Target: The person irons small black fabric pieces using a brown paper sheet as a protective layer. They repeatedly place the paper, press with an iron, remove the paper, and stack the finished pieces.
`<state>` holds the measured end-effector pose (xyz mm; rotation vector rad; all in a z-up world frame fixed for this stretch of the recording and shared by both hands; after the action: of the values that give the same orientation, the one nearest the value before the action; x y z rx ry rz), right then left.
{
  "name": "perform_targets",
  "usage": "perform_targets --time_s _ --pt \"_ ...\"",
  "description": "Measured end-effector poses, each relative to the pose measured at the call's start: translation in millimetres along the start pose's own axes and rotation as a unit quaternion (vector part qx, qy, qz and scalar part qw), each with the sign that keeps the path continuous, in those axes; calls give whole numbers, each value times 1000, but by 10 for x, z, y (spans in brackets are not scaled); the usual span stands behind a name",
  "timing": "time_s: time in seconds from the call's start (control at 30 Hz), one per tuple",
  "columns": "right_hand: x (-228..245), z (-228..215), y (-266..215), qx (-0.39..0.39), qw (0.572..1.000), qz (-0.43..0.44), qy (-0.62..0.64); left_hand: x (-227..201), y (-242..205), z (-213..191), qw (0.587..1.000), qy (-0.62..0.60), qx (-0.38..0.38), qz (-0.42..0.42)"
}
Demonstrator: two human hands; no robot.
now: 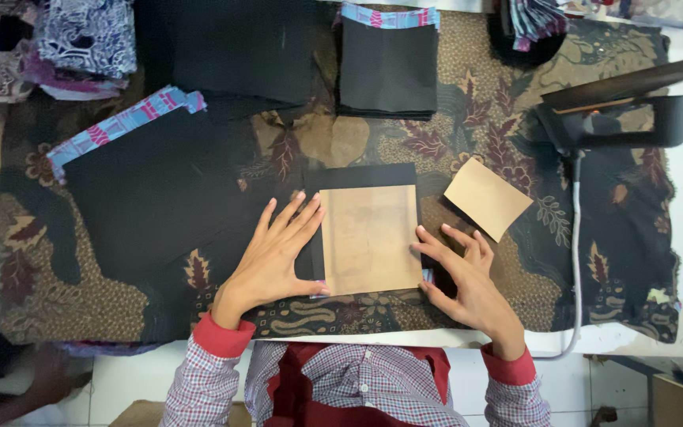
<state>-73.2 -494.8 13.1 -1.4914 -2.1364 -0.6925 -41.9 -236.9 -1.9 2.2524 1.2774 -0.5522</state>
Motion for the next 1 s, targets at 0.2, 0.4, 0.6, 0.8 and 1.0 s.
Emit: perform_targets --time_s 0.2,0.4,0.6,0.8,1.0 --pt "44 29 39 -6 1000 -7 -6 24 -25 -24 1000 -8 -12 11" --pt "88 30 77 -10 1000 -17 -8 45 -43 -11 1000 -16 -9 3" --pt "67 28 81 -13 1000 1 3 38 -36 -23 999 -29 -5 -17" --pt "72 27 94 -14 1000 -1 3 10 11 -25 999 -26 11 -22" --pt "48 47 87 -8 1000 12 6 -4 30 -50 999 -36 4 -21"
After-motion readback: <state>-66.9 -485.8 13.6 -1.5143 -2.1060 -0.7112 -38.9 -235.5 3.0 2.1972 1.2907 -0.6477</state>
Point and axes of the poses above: each hand's wrist, its own y-axis towards the middle knuckle, its own z-axis out of the palm, x = y × z, the point moved 9 cm from there along y, towards the middle knuckle, and after that the axes turned 14 degrees about -x, right-handed, at the moved point
